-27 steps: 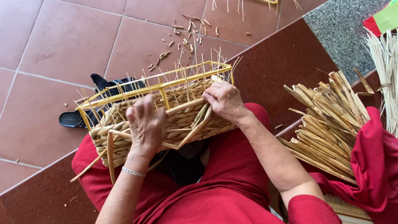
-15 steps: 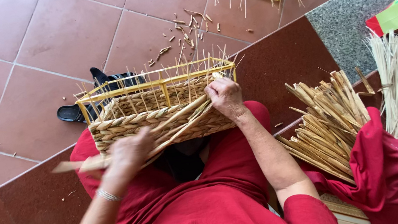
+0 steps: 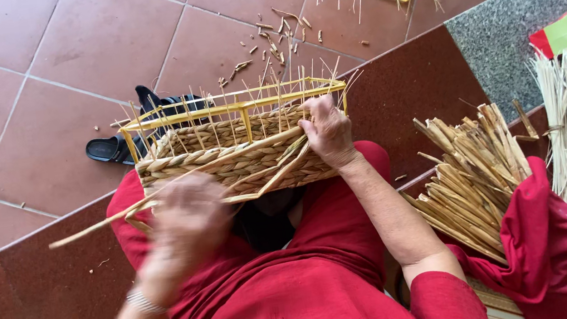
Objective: The person weaves a rectangular basket using dried palm leaves, interlacing them through a pre-made frame. They repeatedly pull and tighten the leaves to secure the weave.
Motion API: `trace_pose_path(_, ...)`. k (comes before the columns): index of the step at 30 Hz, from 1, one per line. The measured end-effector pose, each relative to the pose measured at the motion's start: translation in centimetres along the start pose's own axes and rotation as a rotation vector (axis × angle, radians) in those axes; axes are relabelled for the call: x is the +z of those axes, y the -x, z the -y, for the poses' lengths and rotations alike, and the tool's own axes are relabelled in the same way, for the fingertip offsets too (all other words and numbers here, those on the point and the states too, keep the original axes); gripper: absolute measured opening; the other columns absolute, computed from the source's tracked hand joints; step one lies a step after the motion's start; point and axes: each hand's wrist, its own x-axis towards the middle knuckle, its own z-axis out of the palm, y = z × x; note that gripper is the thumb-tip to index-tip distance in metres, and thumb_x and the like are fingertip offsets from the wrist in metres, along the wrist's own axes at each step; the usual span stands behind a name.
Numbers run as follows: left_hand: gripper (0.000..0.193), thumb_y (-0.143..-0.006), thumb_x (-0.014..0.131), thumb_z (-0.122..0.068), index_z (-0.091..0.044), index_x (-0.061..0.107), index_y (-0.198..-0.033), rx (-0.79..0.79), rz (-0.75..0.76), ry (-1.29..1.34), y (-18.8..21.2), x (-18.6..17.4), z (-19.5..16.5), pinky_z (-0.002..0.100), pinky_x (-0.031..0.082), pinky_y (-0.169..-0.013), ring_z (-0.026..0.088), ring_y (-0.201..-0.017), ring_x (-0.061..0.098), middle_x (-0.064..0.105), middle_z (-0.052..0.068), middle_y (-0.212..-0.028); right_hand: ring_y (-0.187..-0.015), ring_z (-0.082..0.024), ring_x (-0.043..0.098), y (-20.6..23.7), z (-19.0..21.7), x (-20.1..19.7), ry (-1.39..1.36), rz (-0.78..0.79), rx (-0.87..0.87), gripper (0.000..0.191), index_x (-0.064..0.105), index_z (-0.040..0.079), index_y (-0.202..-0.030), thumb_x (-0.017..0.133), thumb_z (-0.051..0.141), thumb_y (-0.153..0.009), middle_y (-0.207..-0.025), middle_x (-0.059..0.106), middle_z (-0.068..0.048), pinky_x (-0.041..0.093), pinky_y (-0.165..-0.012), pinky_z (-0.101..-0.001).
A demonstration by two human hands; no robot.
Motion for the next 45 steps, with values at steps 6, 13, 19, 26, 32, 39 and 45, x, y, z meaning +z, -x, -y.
trace_pose_path(6,0.025,-0.084,0.066,-0.012,-0.003,0.064,-0.108,-0.051,0.145,0.122,-2.9,4.1,-4.0,0.042,0.048,-0.083,0.028,-0.095,0.06,0.061,0.011,-0.098,-0.084,-0.021,0.071,-1.2,1.4,-1.6,-0.129,0.092,-0.207,0.008,0.071,0.007,-0.097,0.072,0.002,-0.092,-0.098,0.071,-0.005,0.06,-0.073,-0.0329)
trace_pose_path(13,0.009,-0.095,0.064,-0.007,-0.01,0.066,-0.103,-0.183,0.002,-0.005,-5.9,2.6,1.4,0.043,0.044,-0.074,0.023,-0.082,0.059,0.063,0.006,-0.084,-0.093,-0.02,0.069,-3.9,1.6,-6.2,-0.342,0.57,0.067,0.033,0.075,0.007,-0.117,0.071,-0.003,-0.086,-0.101,0.073,-0.01,0.057,-0.083,-0.032)
trace_pose_path(19,0.015,-0.097,0.063,-0.009,-0.014,0.062,-0.112,-0.141,-0.369,-0.269,-10.0,2.9,2.1,0.053,0.045,-0.094,0.024,-0.108,0.059,0.061,0.007,-0.113,-0.088,-0.018,0.069,-4.4,3.3,-5.4,-0.352,0.515,0.119,0.022,0.076,0.01,-0.11,0.076,0.008,-0.088,-0.096,0.076,-0.005,0.057,-0.08,-0.0299)
trace_pose_path(26,0.039,-0.084,0.064,-0.008,0.002,0.06,-0.122,0.076,-0.164,0.117,-9.7,7.4,-1.4,0.043,0.048,-0.088,0.03,-0.104,0.056,0.057,0.017,-0.119,-0.091,-0.019,0.069,-4.0,2.9,-5.5,-0.476,0.445,0.091,0.016,0.07,0.005,-0.11,0.067,0.002,-0.095,-0.099,0.069,-0.006,0.057,-0.083,-0.0315)
trace_pose_path(32,0.02,-0.08,0.065,-0.01,-0.004,0.064,-0.099,-0.069,0.133,0.272,-9.9,10.7,-0.9,0.044,0.052,-0.083,0.033,-0.096,0.061,0.06,0.015,-0.104,-0.084,-0.016,0.067,-3.9,3.9,-4.5,-0.453,0.421,0.216,0.008,0.07,0.006,-0.104,0.07,0.004,-0.095,-0.092,0.067,-0.006,0.056,-0.077,-0.0305)
trace_pose_path(39,0.022,-0.099,0.059,-0.022,-0.002,0.069,-0.099,-0.469,0.38,0.463,-14.8,10.9,-0.4,0.05,0.056,-0.07,0.037,-0.08,0.069,0.07,0.021,-0.091,-0.087,-0.014,0.067,-3.6,4.4,-5.1,-0.487,0.44,0.226,0.008,0.07,0.008,-0.104,0.068,0.005,-0.097,-0.092,0.067,-0.004,0.055,-0.08,-0.0291)
trace_pose_path(45,0.016,-0.089,0.069,-0.018,-0.004,0.076,-0.091,-0.531,0.053,0.549,-15.6,11.2,-2.0,0.044,0.056,-0.068,0.032,-0.073,0.071,0.073,0.019,-0.079,-0.092,-0.014,0.065,-3.2,4.2,-5.5,-0.55,0.438,0.234,0.01,0.071,0.008,-0.106,0.065,0.004,-0.099,-0.097,0.066,-0.003,0.057,-0.085,-0.0285)
